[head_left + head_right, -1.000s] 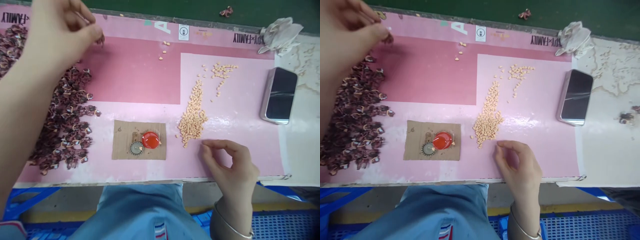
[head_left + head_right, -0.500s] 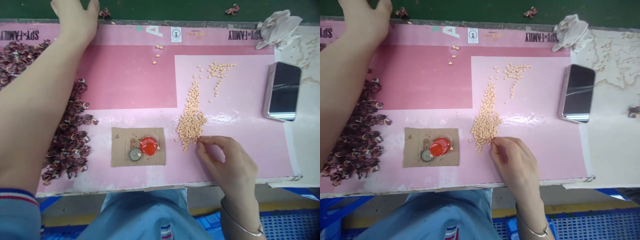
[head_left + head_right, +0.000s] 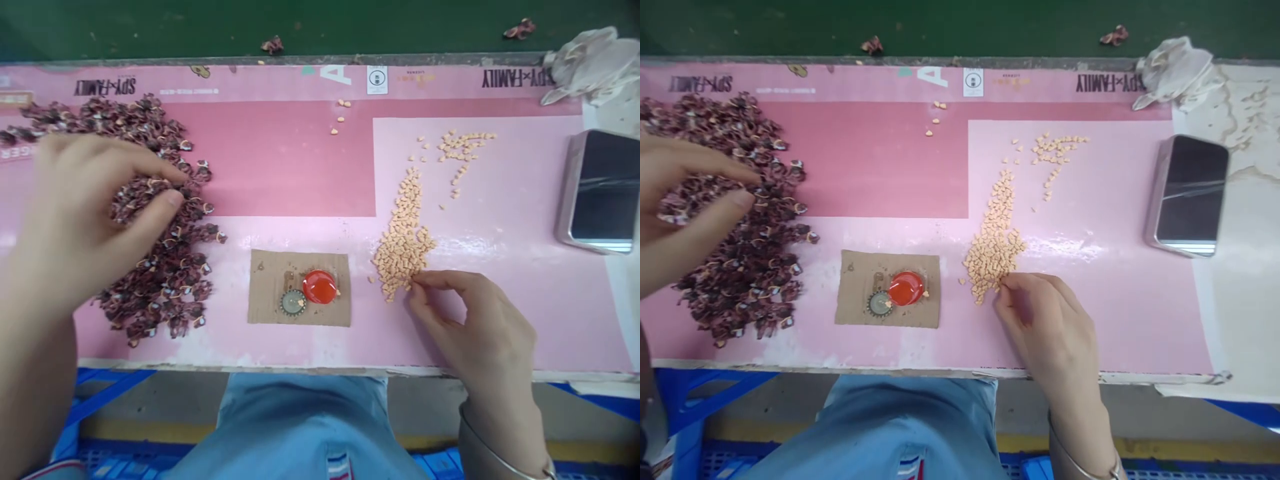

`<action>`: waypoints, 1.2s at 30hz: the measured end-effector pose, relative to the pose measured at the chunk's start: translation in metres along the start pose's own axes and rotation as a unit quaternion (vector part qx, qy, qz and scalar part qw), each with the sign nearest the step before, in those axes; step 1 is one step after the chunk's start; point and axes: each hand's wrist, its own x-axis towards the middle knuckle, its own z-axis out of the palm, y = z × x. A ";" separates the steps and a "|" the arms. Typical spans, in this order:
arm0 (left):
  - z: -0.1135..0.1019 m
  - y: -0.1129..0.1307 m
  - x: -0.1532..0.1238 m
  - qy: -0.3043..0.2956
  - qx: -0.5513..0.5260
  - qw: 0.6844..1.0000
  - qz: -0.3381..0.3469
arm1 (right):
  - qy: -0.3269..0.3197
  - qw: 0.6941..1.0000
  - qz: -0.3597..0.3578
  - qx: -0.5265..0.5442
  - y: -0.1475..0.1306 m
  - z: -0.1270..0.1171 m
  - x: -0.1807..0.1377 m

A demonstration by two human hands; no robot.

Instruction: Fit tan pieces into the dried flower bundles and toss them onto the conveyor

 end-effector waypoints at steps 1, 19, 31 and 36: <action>0.000 0.003 -0.008 -0.005 -0.003 1.000 0.010 | -0.003 1.000 0.006 0.008 0.000 0.000 0.000; 0.019 0.004 -0.008 -0.047 0.022 0.997 0.052 | 0.042 0.939 0.040 0.340 -0.068 0.017 0.015; 0.005 0.068 -0.061 0.022 -0.202 0.978 -0.049 | 0.037 0.937 0.038 0.345 -0.073 0.027 0.016; 0.013 0.085 -0.077 0.046 -0.353 0.925 -0.131 | 0.030 0.946 0.032 0.322 -0.072 0.029 0.015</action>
